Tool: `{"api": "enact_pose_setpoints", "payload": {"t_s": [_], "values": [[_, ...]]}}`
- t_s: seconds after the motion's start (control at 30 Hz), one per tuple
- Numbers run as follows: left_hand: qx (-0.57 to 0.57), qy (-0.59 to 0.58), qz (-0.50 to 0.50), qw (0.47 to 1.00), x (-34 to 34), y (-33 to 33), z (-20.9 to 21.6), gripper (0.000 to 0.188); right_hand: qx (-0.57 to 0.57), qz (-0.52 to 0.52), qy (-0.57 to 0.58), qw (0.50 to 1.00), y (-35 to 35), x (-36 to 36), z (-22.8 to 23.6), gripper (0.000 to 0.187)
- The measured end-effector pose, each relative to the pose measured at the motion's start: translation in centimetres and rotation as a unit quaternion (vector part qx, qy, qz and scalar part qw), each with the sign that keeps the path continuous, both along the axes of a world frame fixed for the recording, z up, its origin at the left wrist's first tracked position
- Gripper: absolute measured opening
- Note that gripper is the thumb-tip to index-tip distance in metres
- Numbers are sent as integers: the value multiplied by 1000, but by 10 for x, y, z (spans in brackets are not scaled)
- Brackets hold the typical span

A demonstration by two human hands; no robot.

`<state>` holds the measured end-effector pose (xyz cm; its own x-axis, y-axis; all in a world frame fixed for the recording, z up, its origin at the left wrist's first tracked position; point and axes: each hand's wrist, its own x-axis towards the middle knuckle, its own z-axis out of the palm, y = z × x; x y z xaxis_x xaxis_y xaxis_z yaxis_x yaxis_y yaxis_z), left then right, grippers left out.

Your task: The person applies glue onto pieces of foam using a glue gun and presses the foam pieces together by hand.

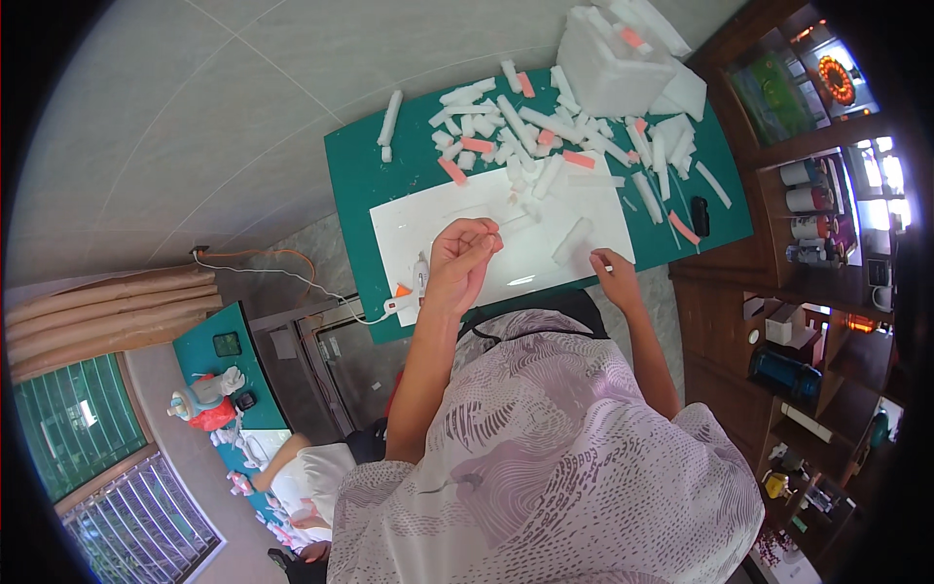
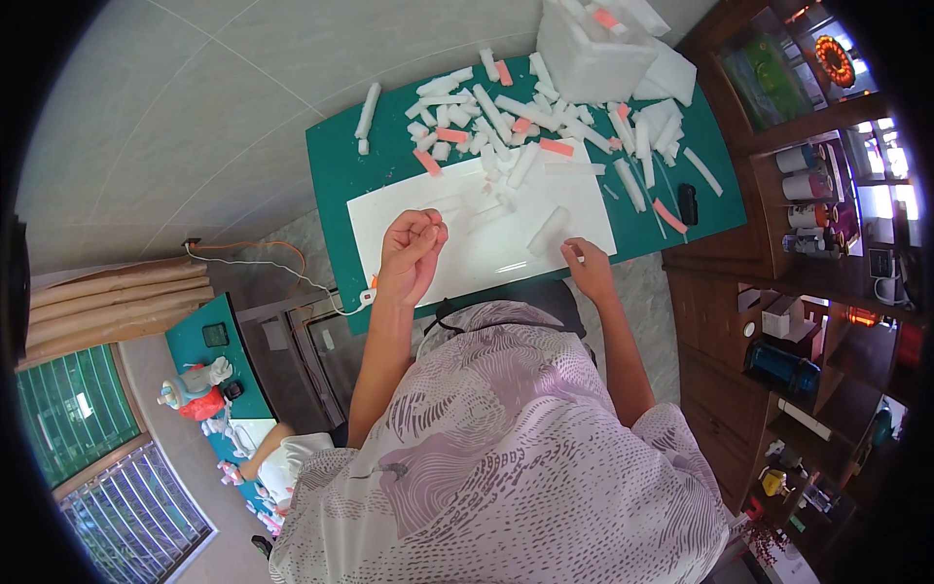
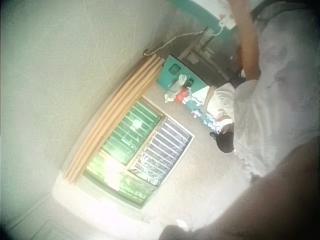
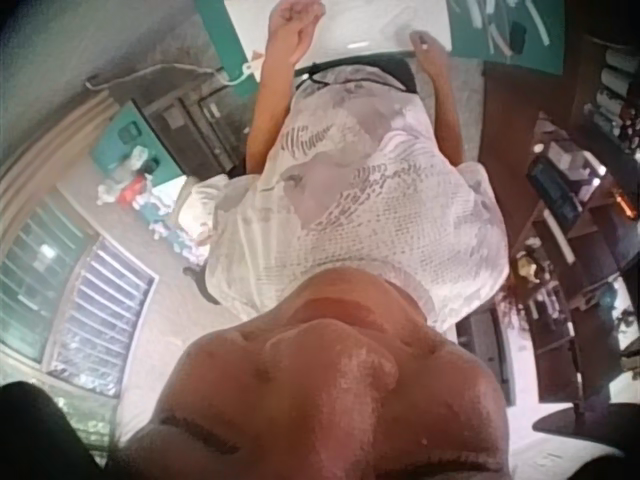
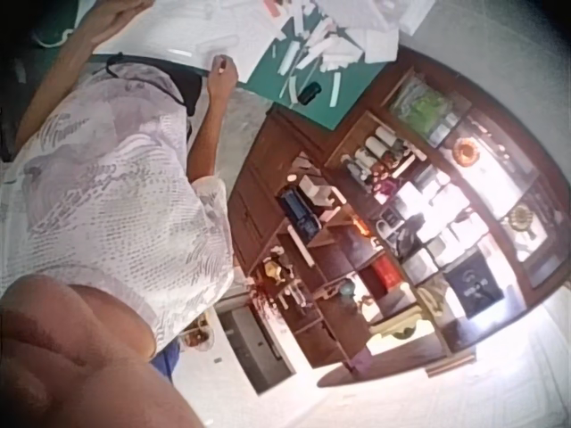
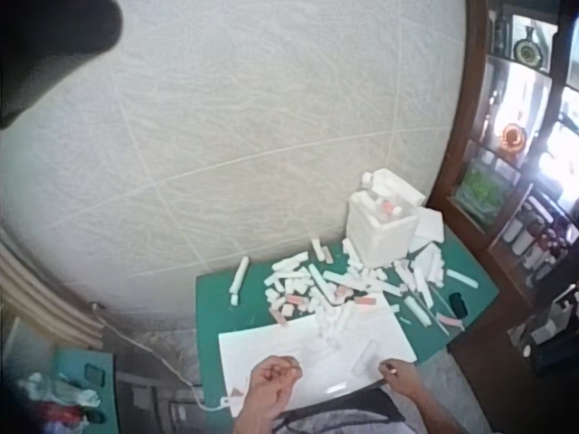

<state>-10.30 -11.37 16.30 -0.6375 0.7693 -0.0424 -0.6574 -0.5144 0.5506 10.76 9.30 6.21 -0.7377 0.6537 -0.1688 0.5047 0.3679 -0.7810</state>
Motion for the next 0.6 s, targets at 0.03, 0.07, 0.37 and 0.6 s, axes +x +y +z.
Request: {"api": "enact_pose_setpoints", "payload": {"t_s": [0.03,0.07,0.37,0.6], "values": [[2,13,-6,1000,0,0,-1,15,0,0,0,1000,-1,0,0,26],[4,27,-12,1000,1,-1,-1,15,3,5,-4,1000,-1,-1,1,26],[-123,22,183,975,-27,-92,-36,20,1,-22,0,1000,0,5,-7,26],[-87,42,162,982,-41,-137,-52,17,-3,-17,-11,1000,4,15,-6,27]]}}
